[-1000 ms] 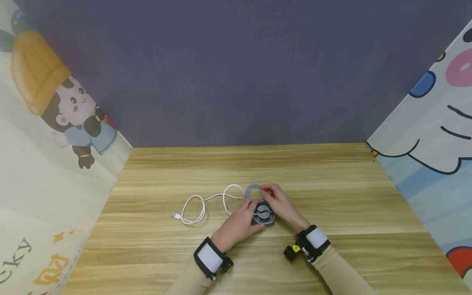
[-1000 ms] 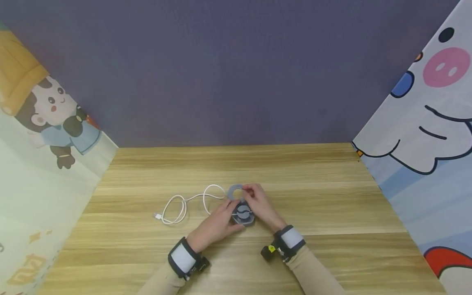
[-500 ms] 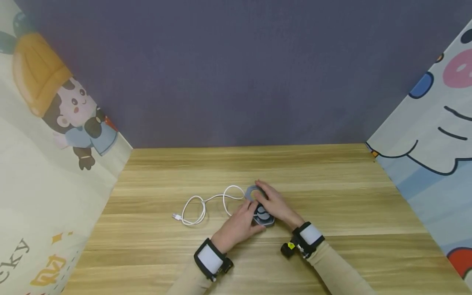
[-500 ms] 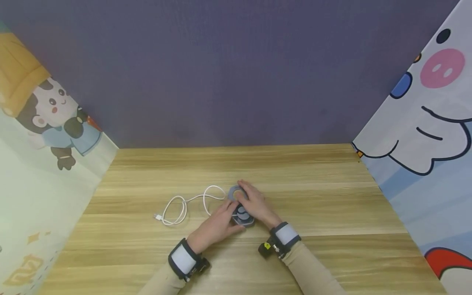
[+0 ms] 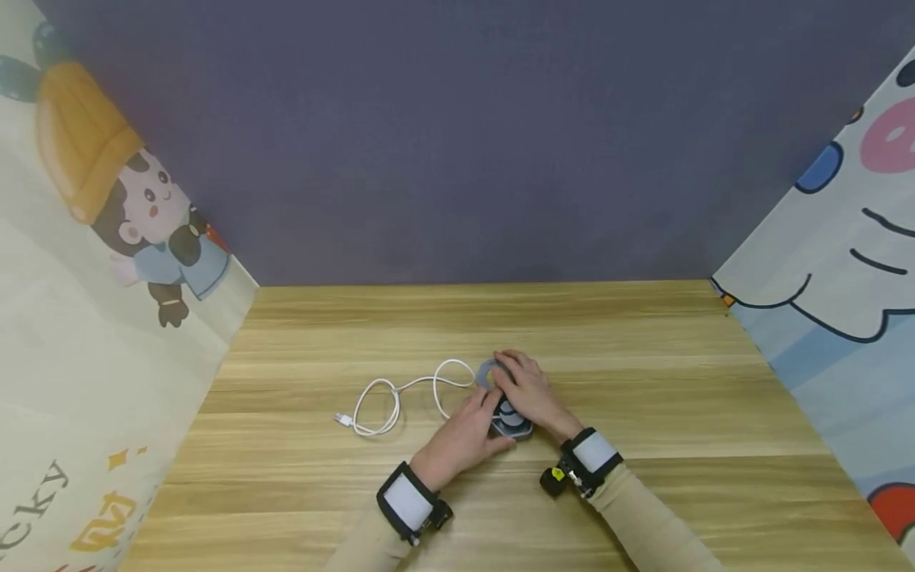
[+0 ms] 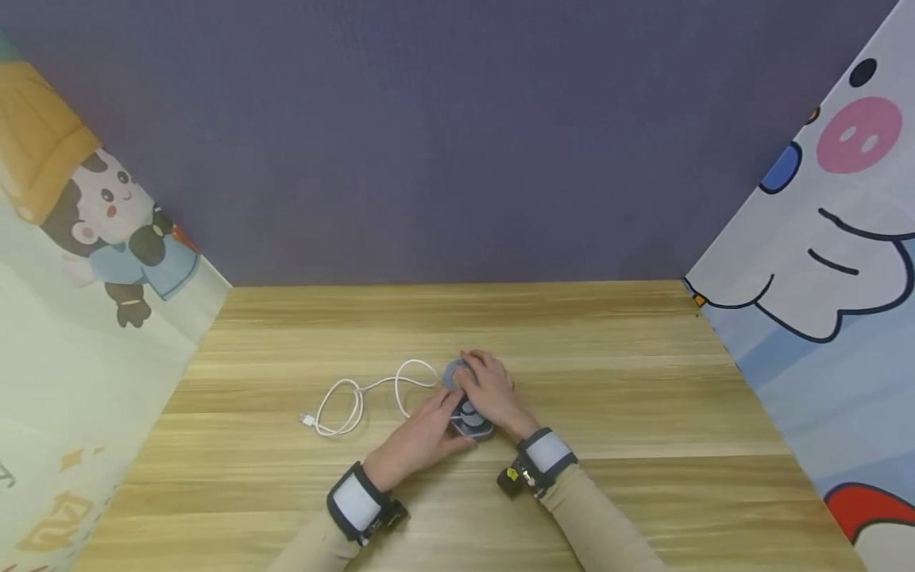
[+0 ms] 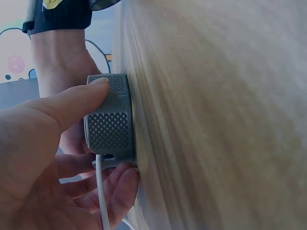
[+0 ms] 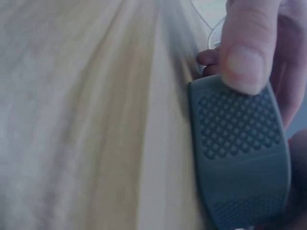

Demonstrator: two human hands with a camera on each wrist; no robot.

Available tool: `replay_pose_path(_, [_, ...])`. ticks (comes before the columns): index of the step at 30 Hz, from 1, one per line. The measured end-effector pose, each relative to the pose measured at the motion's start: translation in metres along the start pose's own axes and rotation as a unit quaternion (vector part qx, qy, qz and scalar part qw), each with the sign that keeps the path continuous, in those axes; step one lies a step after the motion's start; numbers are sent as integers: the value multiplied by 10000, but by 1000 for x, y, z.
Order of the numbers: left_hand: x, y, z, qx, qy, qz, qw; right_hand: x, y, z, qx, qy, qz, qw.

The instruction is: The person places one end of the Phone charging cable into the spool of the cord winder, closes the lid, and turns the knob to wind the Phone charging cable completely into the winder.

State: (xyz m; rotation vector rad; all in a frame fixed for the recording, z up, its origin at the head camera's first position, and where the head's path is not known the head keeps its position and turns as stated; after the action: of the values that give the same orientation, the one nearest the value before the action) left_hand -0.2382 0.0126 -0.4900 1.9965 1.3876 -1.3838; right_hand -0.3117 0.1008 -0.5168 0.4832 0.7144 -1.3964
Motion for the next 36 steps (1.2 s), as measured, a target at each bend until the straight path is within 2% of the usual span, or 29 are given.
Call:
replay_pose_path(11, [-1, -1, 1, -30, 48, -4, 10000, -5, -10, 5, -104, 152, -459, 9988])
replay_pose_path(20, [2, -2, 3, -71, 63, -16, 10000, -2, -20, 2, -27, 279, -440, 9986])
replay_pose_path(24, [2, -1, 3, -77, 77, -43, 9999, -5, -18, 3, 2, -35, -509, 9987])
replay_pose_path(29, [0, -1, 2, -34, 66, -102, 9999, -13, -15, 5, -56, -742, -673, 9949])
replay_pose_path(36, [2, -1, 4, -84, 99, -82, 9999, -25, -10, 9, -357, -1269, -955, 9867])
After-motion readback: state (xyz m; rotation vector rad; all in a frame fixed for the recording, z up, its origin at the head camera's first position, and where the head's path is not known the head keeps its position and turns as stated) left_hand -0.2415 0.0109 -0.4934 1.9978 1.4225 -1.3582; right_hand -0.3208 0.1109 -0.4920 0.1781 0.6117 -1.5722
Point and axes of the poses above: each hand's wrist, its own y-axis away from the middle knuckle, its own x-axis out of the palm, z = x × y, the point moved 10 cm from there along -y, towards the middle knuckle, and after that the axes turned 10 degrees about -z, right-handed, at the moved point
